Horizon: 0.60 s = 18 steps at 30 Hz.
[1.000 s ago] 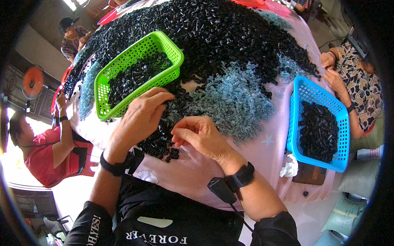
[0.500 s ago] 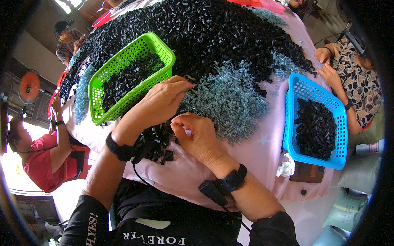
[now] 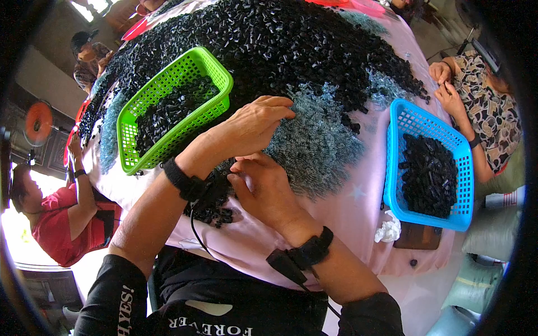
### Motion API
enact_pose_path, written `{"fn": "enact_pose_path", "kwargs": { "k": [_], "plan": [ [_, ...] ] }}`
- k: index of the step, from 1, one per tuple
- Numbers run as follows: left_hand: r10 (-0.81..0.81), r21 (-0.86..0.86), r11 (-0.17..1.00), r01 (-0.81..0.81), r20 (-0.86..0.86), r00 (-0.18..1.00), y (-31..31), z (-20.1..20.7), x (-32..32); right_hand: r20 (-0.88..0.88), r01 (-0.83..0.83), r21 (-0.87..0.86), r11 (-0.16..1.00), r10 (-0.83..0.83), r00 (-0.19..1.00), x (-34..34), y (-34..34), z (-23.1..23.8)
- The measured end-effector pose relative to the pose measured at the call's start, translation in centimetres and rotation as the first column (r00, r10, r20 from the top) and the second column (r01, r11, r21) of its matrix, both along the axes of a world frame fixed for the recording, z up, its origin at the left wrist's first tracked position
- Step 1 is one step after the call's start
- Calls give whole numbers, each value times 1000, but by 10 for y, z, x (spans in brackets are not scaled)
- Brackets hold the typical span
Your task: Sort small black components from a pile on a table.
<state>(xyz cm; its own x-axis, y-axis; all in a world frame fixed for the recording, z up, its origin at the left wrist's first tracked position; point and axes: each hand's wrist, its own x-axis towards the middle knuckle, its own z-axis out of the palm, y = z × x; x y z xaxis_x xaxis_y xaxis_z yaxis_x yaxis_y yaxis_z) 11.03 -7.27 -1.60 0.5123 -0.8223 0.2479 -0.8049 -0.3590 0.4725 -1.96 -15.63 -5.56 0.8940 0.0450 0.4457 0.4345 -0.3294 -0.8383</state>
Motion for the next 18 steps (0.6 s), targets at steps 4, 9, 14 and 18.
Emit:
{"fn": "enact_pose_path", "kwargs": {
  "k": [4, 9, 14, 18],
  "plan": [
    [39, 70, 997, -45, 74, 996, -11, -7, 6, 33, 17, -27, 999, -16, 999, 1, 0, -10],
    [156, 165, 969, -185, 173, 972, 16, -20, 18, 36, 39, -66, 997, -37, 999, -1, 2, -3],
    [262, 338, 898, -281, 102, 960, 25, 8, 3, -28, 43, -55, 998, -45, 999, -1, -3, -7],
    [125, 6, 992, -127, 127, 984, 13, -2, 11, 9, 18, -59, 998, -17, 1000, 1, -1, -6]
  ]
}}
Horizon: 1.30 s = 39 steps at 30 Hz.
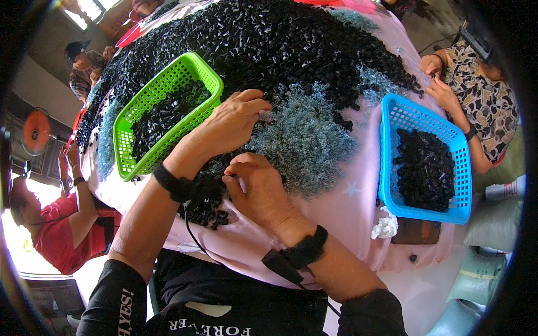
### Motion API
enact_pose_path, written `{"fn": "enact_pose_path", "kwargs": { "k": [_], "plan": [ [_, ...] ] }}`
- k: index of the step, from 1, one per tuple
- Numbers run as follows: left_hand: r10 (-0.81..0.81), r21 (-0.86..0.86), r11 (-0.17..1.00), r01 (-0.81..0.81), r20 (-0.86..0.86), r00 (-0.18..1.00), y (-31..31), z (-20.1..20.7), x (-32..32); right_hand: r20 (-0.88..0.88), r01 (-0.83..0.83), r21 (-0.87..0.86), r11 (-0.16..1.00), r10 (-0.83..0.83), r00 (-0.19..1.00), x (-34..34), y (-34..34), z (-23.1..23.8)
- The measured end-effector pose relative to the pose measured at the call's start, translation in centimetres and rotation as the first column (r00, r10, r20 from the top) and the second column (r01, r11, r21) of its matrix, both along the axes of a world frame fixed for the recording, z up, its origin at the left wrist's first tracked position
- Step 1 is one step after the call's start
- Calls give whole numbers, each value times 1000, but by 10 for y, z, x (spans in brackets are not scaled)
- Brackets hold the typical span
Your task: Sort small black components from a pile on a table.
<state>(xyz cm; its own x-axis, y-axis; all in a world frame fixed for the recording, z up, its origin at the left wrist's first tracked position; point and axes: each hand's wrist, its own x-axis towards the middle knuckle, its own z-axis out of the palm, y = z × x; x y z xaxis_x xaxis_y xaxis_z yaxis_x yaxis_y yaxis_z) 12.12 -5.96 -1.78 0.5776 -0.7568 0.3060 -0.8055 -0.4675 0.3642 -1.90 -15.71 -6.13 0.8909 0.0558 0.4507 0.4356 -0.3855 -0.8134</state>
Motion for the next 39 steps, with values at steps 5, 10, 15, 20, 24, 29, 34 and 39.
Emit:
{"fn": "enact_pose_path", "kwargs": {
  "k": [5, 10, 15, 20, 24, 29, 34, 39],
  "plan": [
    [200, 175, 964, -199, 16, 980, -9, -7, 1, 56, 88, -40, 995, -85, 995, -1, 3, -1],
    [277, 283, 920, -272, 24, 961, 8, -4, -17, 75, 145, -43, 989, -141, 987, 1, 3, -7],
    [319, 231, 916, -329, 79, 944, 33, 7, -30, 108, 145, -115, 983, -133, 985, 2, -1, -9],
    [217, 226, 956, -187, -113, 970, 34, 23, -29, 121, 140, -126, 982, -125, 985, 2, -3, -9],
    [210, 169, 969, -180, -181, 961, 12, 30, -20, 76, 136, -106, 985, -128, 989, 1, -4, 0],
    [58, 80, 996, -46, -143, 988, 7, 0, -1, -5, 99, -78, 992, -100, 995, 2, -1, 2],
    [93, 279, 960, -23, -239, 967, 11, 18, -12, 72, 84, -83, 993, -78, 994, 2, -4, -4],
    [109, 75, 993, -86, -394, 913, 48, 24, -31, -2, 143, -88, 986, -144, 990, -1, 0, 4]
  ]
}}
